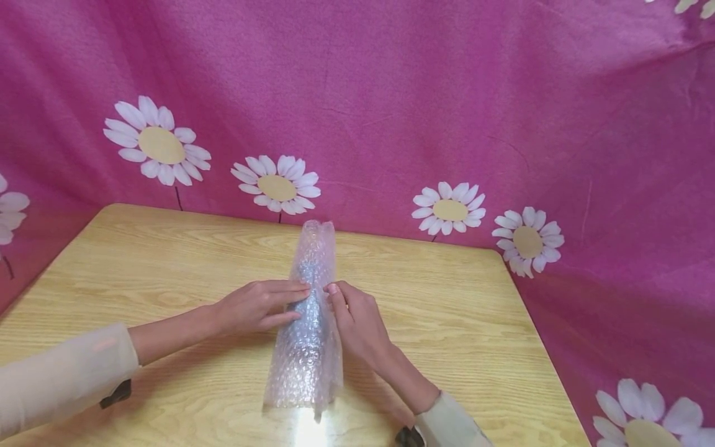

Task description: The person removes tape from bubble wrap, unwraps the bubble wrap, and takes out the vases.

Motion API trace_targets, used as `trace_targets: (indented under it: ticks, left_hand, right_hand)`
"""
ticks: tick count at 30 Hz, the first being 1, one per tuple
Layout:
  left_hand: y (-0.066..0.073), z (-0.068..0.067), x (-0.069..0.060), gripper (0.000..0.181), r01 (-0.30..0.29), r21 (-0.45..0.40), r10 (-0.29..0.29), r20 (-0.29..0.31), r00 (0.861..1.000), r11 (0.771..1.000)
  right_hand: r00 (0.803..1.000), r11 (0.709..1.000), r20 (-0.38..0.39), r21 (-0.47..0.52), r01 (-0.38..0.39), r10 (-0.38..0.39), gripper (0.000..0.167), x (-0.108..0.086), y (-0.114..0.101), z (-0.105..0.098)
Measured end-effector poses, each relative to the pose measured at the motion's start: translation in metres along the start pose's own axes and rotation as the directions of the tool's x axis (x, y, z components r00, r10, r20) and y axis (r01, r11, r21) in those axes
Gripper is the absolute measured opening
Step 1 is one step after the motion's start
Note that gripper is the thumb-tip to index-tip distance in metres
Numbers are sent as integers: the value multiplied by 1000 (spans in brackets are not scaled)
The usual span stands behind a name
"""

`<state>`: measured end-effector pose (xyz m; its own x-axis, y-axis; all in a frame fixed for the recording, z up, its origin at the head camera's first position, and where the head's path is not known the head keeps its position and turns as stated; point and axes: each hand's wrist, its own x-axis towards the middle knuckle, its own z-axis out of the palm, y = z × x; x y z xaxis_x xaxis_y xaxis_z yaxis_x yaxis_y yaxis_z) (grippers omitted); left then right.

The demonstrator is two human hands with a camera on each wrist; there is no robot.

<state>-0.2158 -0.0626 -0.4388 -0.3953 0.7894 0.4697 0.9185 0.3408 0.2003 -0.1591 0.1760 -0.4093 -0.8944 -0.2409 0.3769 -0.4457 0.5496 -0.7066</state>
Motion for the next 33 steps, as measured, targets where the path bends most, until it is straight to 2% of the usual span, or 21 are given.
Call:
trace_targets:
  ticks: [4, 12, 22, 33]
  left_hand:
    - [0, 0, 0, 47, -3, 2, 3, -3, 1000, 1000]
    - [0, 1, 0, 47, -1, 0, 1, -4, 1000, 1000]
    - [1, 0, 0, 46, -13, 0, 13, -9, 1000, 1000]
    - [-1, 2, 1, 46, -27, -3, 27, -17, 999, 1000]
  right_hand:
    - [1000, 1000, -5, -1, -15, 15, 35, 7, 3, 2]
    - [999, 997, -18, -66, -34, 33, 24, 22, 10, 7]
    - [999, 989, -31, -137, -48, 44, 41, 39, 11, 14]
    - [999, 981, -24, -187, -50, 46, 47, 53, 18, 20]
